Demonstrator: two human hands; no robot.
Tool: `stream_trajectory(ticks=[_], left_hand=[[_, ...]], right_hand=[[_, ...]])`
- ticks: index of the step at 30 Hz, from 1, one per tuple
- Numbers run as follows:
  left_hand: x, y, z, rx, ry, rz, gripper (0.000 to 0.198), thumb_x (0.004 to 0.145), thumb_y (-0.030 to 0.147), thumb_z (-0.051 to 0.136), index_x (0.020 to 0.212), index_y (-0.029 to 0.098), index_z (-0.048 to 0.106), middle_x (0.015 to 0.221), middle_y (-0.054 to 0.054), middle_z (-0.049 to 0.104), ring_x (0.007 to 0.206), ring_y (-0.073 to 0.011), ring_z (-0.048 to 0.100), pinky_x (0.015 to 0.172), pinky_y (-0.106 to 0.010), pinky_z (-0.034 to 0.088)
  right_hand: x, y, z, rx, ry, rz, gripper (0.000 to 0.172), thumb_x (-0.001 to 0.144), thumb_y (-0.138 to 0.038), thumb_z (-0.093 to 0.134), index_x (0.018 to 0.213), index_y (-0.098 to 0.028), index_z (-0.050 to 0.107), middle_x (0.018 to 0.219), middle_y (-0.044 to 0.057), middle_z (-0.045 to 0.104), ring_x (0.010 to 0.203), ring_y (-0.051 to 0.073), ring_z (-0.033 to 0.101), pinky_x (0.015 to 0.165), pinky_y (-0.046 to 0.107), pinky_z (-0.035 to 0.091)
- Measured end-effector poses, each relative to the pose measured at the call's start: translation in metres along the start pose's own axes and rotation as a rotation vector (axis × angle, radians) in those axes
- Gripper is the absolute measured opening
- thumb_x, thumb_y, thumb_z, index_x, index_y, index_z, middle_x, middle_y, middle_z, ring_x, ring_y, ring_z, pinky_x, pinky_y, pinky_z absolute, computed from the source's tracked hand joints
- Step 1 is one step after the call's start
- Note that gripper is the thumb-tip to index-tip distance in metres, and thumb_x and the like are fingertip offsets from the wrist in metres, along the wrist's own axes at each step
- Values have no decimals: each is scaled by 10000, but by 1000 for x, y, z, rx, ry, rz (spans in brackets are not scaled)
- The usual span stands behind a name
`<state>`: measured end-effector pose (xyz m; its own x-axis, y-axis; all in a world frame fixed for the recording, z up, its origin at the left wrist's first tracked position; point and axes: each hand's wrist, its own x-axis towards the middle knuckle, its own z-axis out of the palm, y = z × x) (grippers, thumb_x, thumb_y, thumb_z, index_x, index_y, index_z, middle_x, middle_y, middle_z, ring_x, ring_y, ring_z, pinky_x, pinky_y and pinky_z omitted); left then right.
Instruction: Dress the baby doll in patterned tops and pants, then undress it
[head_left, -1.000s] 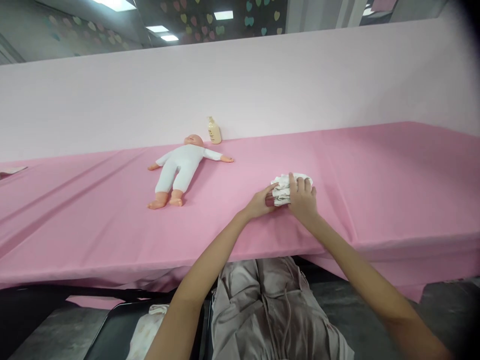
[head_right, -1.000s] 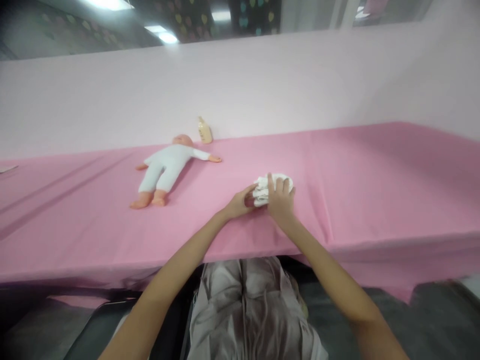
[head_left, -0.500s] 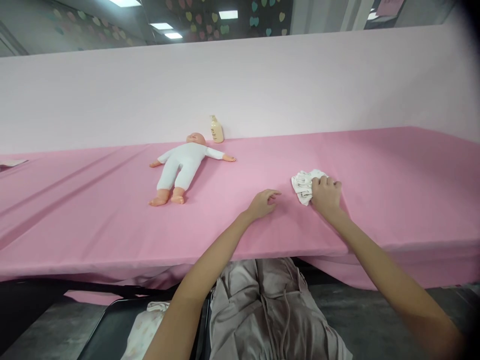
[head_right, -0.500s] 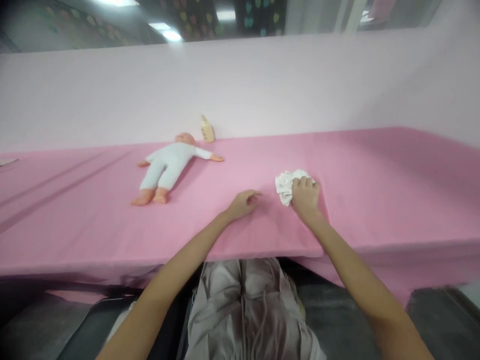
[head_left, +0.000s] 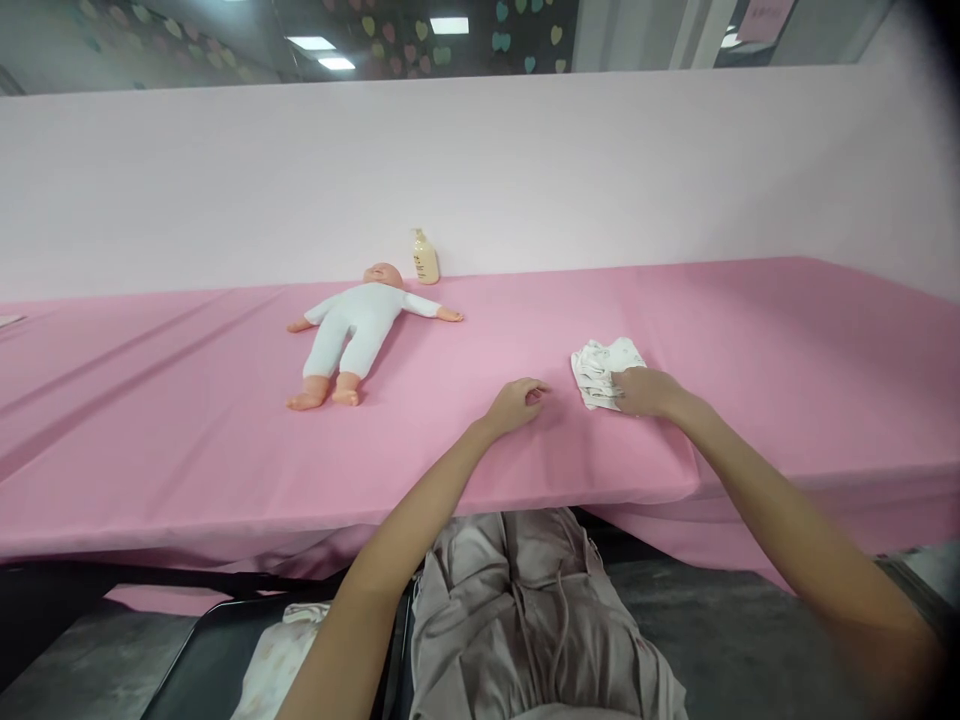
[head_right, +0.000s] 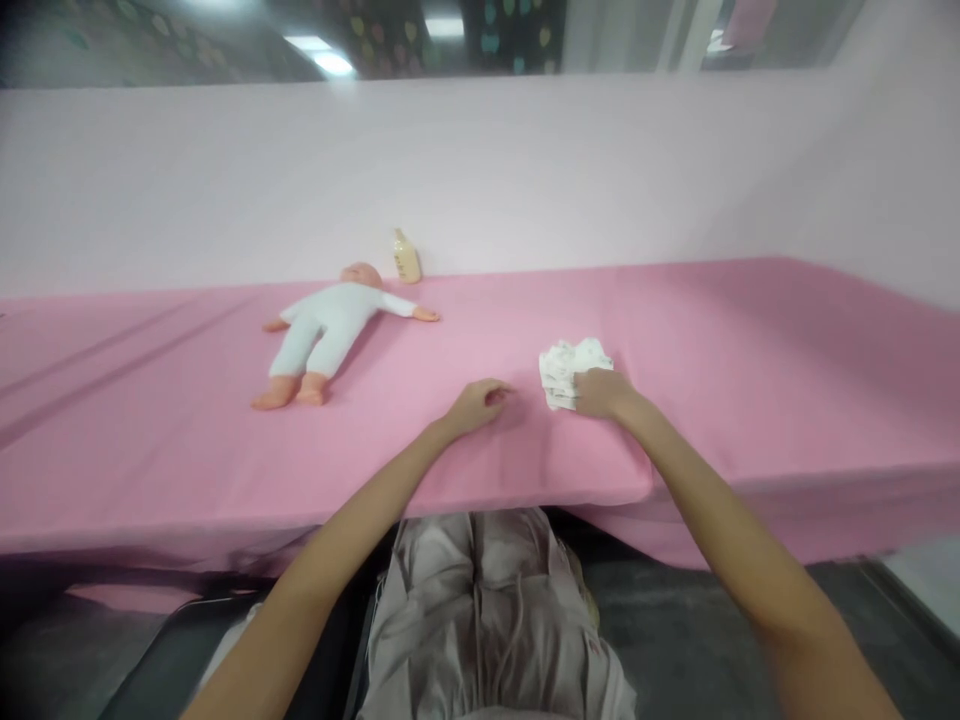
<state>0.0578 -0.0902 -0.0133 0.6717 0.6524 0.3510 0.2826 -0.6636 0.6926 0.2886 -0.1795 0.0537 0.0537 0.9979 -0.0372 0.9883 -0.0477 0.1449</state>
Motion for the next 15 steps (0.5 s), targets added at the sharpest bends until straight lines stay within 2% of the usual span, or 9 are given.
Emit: stream_trajectory(ticks=[2, 4, 7, 9, 12, 15], left_hand=[[0, 2, -1, 17, -2, -5, 331, 749, 71, 543, 1048, 145, 666, 1044, -76, 703, 906, -159, 648, 855, -326, 532], [0, 4, -3, 37, -10, -1, 339, 739, 57, 543, 1040, 150, 669, 1046, -70, 705, 897, -158, 650, 847, -322, 534], [0, 3, -3, 79, -11, 16, 345, 726, 42, 532, 1021, 153, 674, 1048, -65, 705, 917, -163, 649, 858, -320, 529], [0, 2, -1, 113, -6, 26, 333, 734, 48, 522, 1008, 154, 678, 1048, -67, 704, 943, -173, 644, 881, -331, 519], [-1, 0, 2, 139, -9, 33, 318, 746, 69, 517, 1010, 150, 676, 1040, -75, 700, 933, -184, 639, 886, -347, 513], [0, -3, 1, 51, -3, -6, 339, 753, 74, 514, 1054, 148, 652, 1052, -82, 687, 900, -169, 639, 841, -324, 526]], right_hand=[[4, -1, -8, 15, -74, 13, 215, 795, -184, 495, 873, -117, 685, 808, 122, 663, 684, 194, 600, 575, 277, 355], [9, 0, -14, 48, -132, 37, 275, 789, -171, 480, 954, -128, 696, 883, 132, 669, 747, 211, 608, 591, 287, 360], [19, 4, -18, 54, -113, 107, 349, 785, -240, 518, 1090, -201, 684, 962, 109, 666, 806, 221, 603, 629, 300, 372], [26, 6, -17, -15, -27, 82, 333, 792, -272, 542, 1082, -205, 693, 974, 112, 657, 877, 237, 587, 680, 316, 379], [39, 5, -19, -108, 196, -57, 252, 839, -237, 503, 930, -140, 718, 1011, 138, 639, 978, 256, 547, 781, 344, 372], [56, -1, -33, 45, 418, -58, 267, 883, -222, 447, 891, -99, 683, 933, 141, 650, 875, 233, 570, 744, 325, 380]])
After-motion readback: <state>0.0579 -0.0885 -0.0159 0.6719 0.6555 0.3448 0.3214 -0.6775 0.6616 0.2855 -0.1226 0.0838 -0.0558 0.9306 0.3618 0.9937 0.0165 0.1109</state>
